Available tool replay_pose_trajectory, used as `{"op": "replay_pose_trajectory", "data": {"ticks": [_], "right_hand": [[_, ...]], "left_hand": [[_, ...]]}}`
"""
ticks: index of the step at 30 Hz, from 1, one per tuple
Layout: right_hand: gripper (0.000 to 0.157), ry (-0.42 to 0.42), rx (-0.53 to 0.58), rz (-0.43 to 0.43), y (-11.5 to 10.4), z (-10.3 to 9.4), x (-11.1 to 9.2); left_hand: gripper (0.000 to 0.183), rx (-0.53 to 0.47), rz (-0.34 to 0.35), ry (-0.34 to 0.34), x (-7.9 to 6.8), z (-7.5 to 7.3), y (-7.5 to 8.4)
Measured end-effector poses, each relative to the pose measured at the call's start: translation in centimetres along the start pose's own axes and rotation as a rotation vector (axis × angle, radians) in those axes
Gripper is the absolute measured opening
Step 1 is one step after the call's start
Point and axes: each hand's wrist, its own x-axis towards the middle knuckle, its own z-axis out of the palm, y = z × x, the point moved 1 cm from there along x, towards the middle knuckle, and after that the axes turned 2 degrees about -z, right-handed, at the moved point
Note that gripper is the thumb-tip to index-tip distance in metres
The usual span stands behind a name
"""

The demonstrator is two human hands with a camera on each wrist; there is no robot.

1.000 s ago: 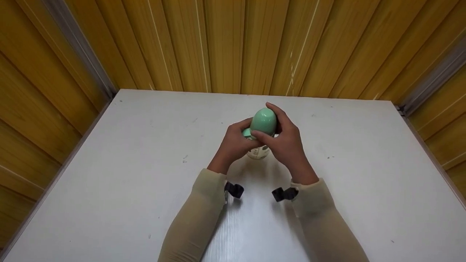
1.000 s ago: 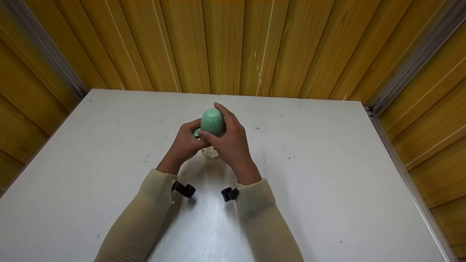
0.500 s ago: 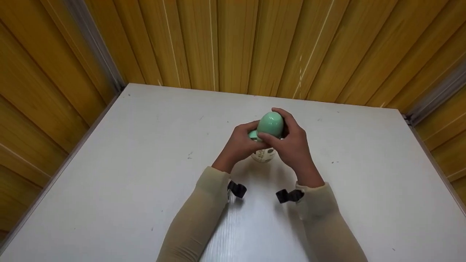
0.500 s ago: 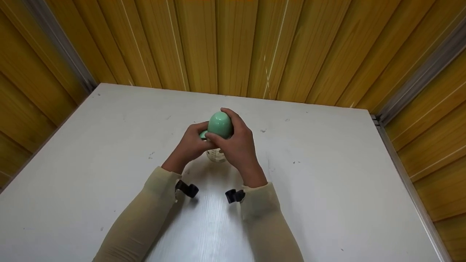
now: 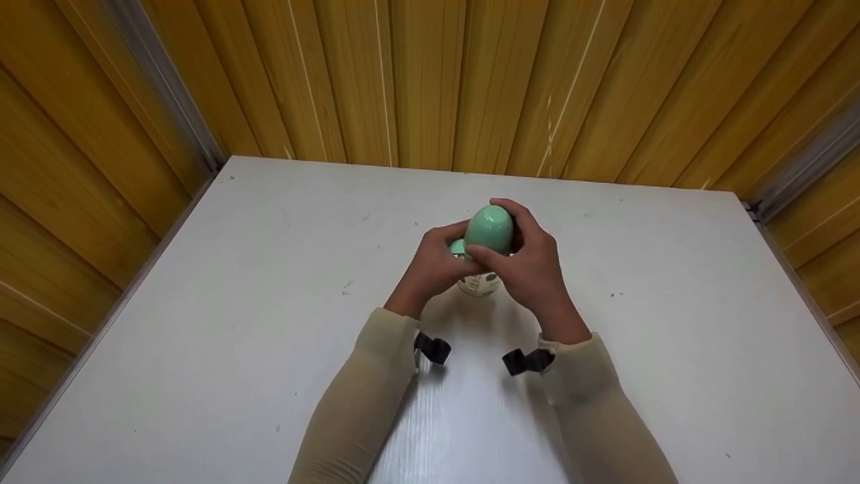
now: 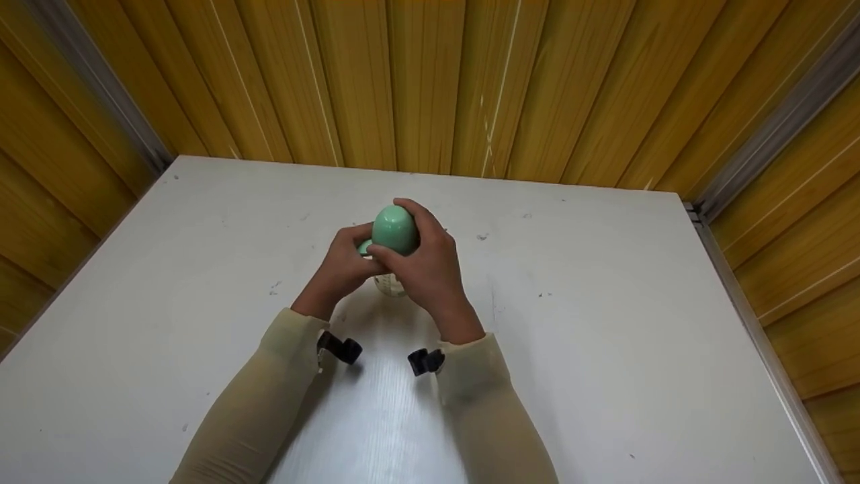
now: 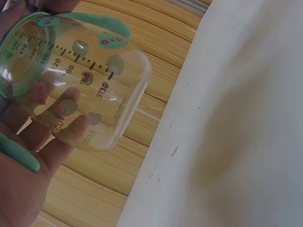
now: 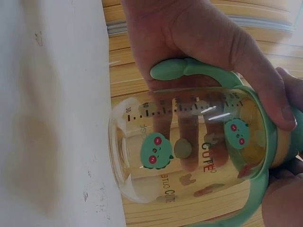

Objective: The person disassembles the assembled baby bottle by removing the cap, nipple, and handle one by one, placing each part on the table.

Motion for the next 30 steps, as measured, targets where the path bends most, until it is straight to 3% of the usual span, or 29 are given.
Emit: {"op": "replay_pose_trajectory", "data": {"ticks": [17,30], "right_hand": [[0.067,-0.053,0.033,-0.002,-0.1,-0.8,0.0],[0.064,-0.116,0.063,-0.062,-0.5,-1.1,-0.1]], "left_hand": [[0.056,0.004,-0.008,-0.020,-0.1,0.2,0.2],[0.052,-0.024,0.019,-0.055,-0.2,0.1,0.1]]}}
